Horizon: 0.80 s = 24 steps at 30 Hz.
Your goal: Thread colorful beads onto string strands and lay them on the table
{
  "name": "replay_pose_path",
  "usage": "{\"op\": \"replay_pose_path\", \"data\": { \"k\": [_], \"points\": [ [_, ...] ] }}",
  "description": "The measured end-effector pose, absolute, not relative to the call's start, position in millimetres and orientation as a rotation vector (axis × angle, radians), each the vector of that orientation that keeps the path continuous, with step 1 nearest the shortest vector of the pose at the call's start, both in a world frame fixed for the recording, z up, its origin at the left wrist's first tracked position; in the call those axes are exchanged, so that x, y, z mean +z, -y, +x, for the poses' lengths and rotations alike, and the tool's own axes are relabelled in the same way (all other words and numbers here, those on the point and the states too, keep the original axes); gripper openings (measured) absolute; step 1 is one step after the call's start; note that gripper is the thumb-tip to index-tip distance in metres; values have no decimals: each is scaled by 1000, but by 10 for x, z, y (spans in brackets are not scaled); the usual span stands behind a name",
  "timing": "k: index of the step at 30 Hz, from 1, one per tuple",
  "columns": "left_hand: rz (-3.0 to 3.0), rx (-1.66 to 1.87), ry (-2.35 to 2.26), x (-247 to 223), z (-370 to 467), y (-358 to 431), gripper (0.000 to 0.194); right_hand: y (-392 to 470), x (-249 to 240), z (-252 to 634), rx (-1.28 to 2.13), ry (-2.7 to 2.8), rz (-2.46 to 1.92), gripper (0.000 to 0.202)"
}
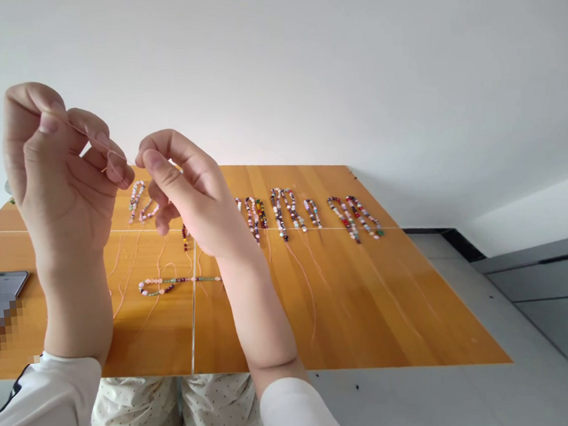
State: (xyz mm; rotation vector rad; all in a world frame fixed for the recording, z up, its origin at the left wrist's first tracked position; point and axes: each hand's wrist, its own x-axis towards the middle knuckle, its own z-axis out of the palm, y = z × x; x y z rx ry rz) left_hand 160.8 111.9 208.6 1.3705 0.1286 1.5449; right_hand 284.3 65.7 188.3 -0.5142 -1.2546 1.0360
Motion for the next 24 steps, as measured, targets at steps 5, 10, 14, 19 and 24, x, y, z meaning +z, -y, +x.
{"op": "replay_pose_path", "data": {
  "k": [5, 10, 14, 19, 24],
  "points": [
    [1409, 1569, -224, 2064, 1608, -1112, 14, -643, 1901, 2869, 1088, 1237, -537, 20],
    [1596, 1773, -256, 1983, 1669, -1149, 19, -620, 1938, 2832, 967, 1188, -663, 26],
    [1571, 1767, -198, 1967, 1724, -1177, 28, -627, 1937, 2811, 875, 1201, -718, 30],
    [1448, 1633, -159, 1976, 1741, -1140, 21, -623, 1926, 2815, 856, 1228, -676, 22],
    [1501, 1697, -55, 1925, 1770, -1170, 26, -603, 1945, 2800, 837, 1268, -733, 28]
  ]
}}
